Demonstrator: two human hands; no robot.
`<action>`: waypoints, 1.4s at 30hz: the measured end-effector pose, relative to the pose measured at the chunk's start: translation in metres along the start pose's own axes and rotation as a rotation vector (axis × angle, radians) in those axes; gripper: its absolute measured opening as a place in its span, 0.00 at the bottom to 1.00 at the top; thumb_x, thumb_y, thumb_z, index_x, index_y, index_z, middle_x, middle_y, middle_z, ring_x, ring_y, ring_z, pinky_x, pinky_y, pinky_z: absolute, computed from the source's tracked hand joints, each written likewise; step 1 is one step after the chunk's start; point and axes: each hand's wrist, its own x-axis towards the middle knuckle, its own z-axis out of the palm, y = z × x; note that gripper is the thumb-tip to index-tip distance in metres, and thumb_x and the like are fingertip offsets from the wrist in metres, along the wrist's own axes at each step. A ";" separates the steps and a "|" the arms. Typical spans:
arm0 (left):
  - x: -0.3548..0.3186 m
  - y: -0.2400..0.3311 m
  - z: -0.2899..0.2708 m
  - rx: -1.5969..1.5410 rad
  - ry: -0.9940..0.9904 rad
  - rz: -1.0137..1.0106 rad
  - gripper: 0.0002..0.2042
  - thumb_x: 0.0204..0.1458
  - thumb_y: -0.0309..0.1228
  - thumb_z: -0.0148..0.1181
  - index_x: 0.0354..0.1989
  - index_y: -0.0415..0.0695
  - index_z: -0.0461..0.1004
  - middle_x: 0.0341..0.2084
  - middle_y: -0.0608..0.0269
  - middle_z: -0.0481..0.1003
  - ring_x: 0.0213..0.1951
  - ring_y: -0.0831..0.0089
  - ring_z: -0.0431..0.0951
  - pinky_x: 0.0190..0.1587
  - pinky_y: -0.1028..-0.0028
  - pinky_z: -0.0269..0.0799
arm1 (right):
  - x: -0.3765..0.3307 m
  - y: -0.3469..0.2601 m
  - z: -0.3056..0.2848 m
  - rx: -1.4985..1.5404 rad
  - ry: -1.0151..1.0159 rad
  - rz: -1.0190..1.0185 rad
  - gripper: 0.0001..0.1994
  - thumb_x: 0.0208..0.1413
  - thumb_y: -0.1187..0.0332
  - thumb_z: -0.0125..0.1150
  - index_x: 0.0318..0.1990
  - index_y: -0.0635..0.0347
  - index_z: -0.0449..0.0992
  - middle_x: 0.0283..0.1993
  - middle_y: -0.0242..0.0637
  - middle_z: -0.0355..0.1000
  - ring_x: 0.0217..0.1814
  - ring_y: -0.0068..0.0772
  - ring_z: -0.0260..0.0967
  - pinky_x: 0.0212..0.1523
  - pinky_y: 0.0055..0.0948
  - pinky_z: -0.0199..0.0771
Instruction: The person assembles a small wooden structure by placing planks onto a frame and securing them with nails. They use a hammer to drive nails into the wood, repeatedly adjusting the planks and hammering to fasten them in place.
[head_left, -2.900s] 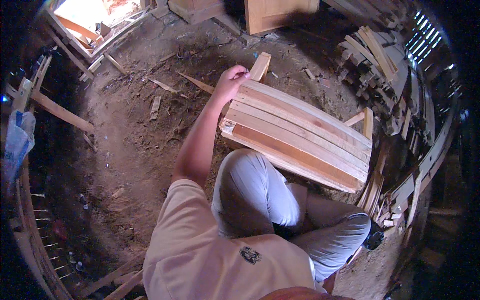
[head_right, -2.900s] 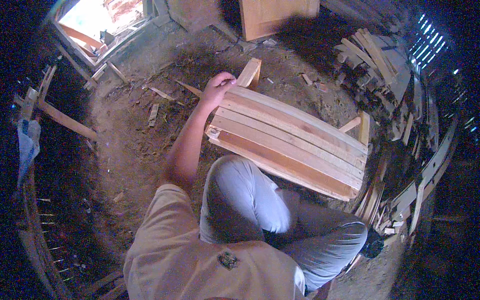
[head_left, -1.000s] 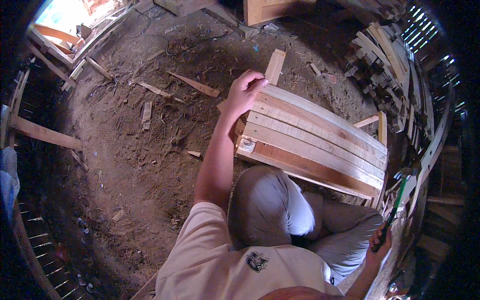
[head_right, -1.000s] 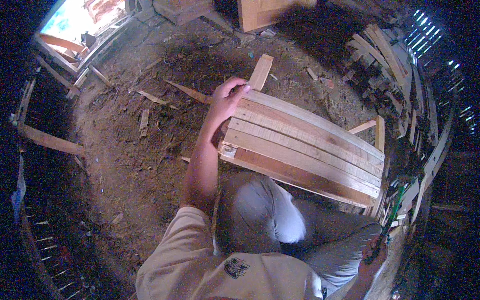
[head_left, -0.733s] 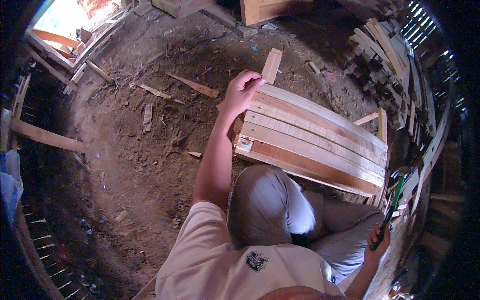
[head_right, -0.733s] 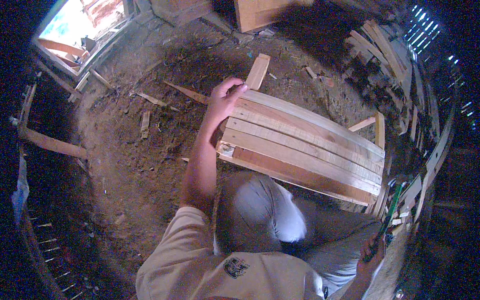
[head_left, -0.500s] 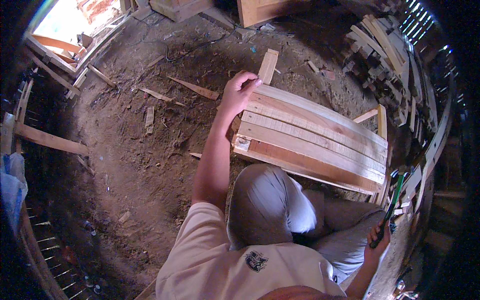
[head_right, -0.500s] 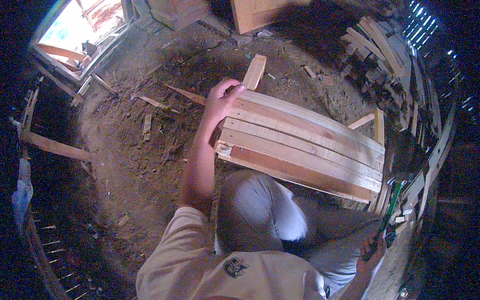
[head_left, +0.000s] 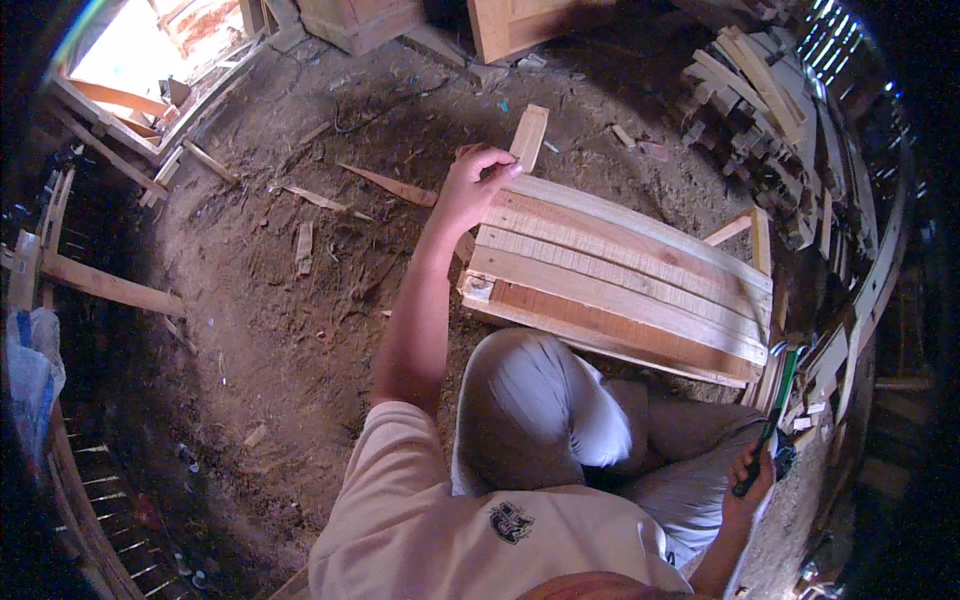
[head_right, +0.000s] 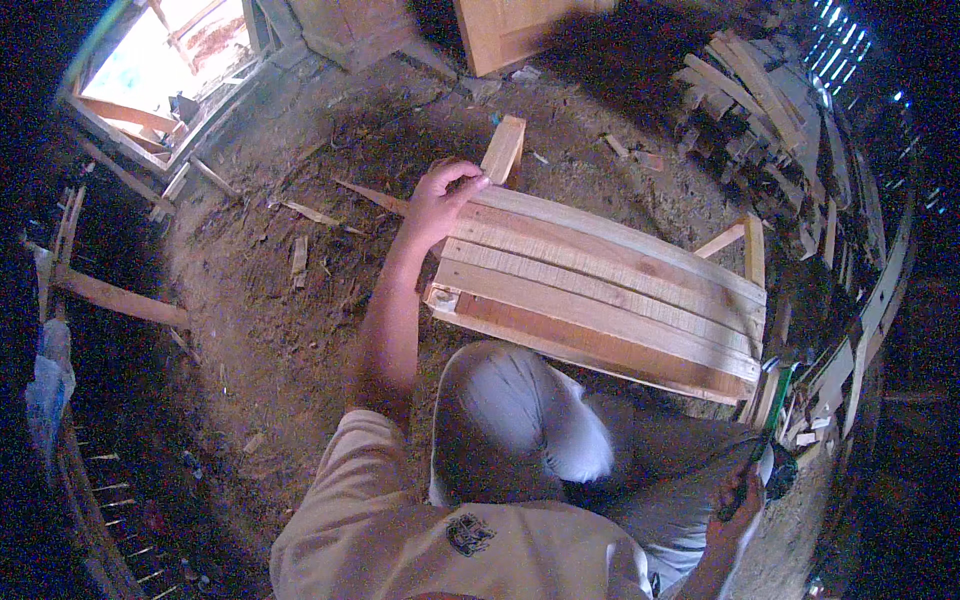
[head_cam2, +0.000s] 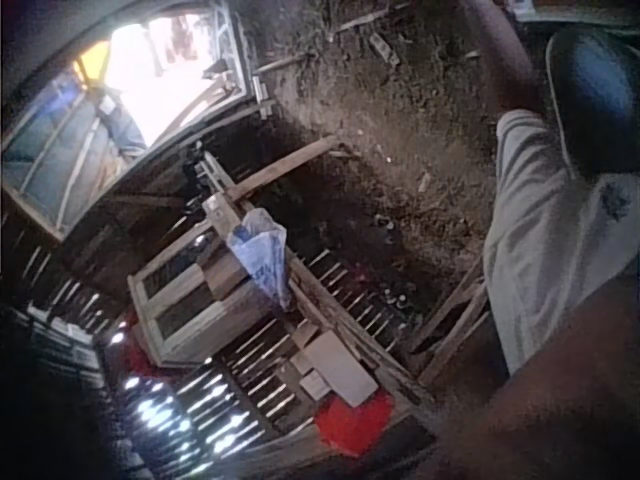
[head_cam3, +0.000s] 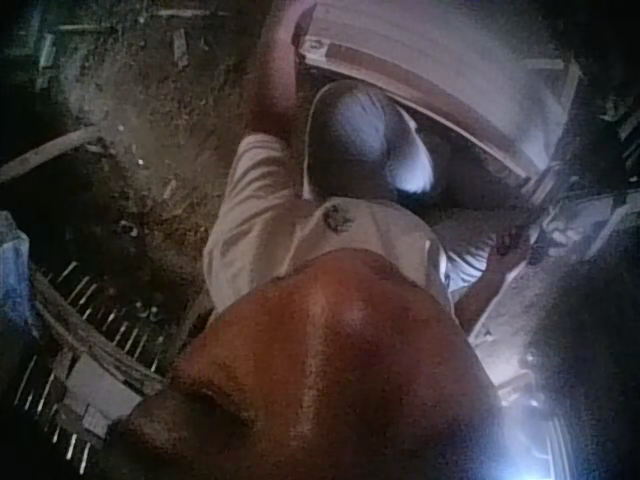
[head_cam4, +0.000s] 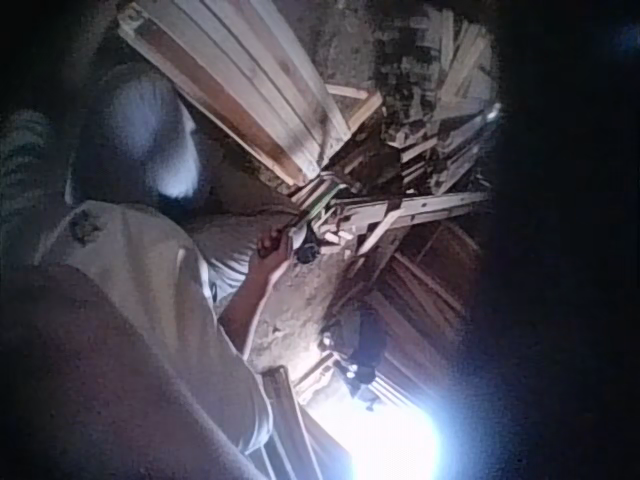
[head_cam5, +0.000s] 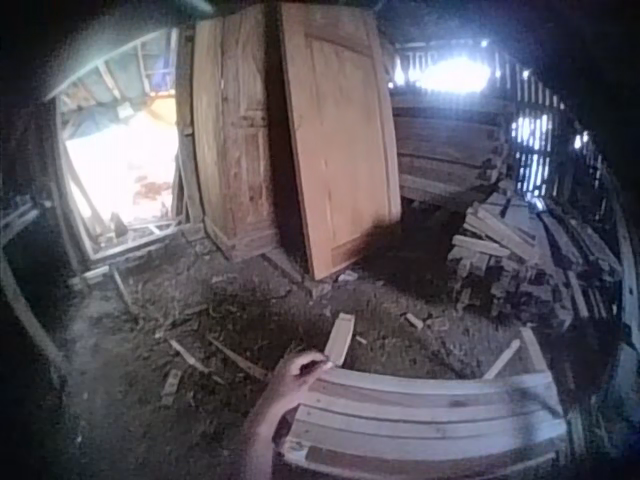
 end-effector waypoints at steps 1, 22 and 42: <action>0.002 0.001 0.000 0.003 -0.017 -0.002 0.10 0.57 0.34 0.68 0.40 0.39 0.81 0.37 0.57 0.80 0.45 0.65 0.80 0.52 0.68 0.72 | 0.000 0.001 0.000 -0.007 0.011 0.002 0.11 0.71 0.57 0.53 0.43 0.55 0.71 0.28 0.24 0.62 0.20 0.14 0.55 0.18 0.20 0.55; 0.007 -0.008 0.002 -0.111 -0.084 -0.054 0.06 0.56 0.27 0.69 0.38 0.37 0.84 0.35 0.62 0.80 0.40 0.72 0.79 0.47 0.72 0.72 | -0.006 0.006 0.009 -0.001 0.047 -0.006 0.11 0.69 0.57 0.57 0.41 0.54 0.73 0.25 0.24 0.63 0.18 0.17 0.55 0.17 0.21 0.55; 0.001 0.000 0.002 0.080 -0.012 0.057 0.08 0.58 0.31 0.67 0.38 0.39 0.82 0.33 0.55 0.80 0.40 0.61 0.78 0.46 0.66 0.71 | -0.008 0.006 0.010 -0.013 -0.024 -0.004 0.14 0.69 0.55 0.56 0.41 0.56 0.71 0.28 0.26 0.62 0.19 0.16 0.54 0.18 0.20 0.55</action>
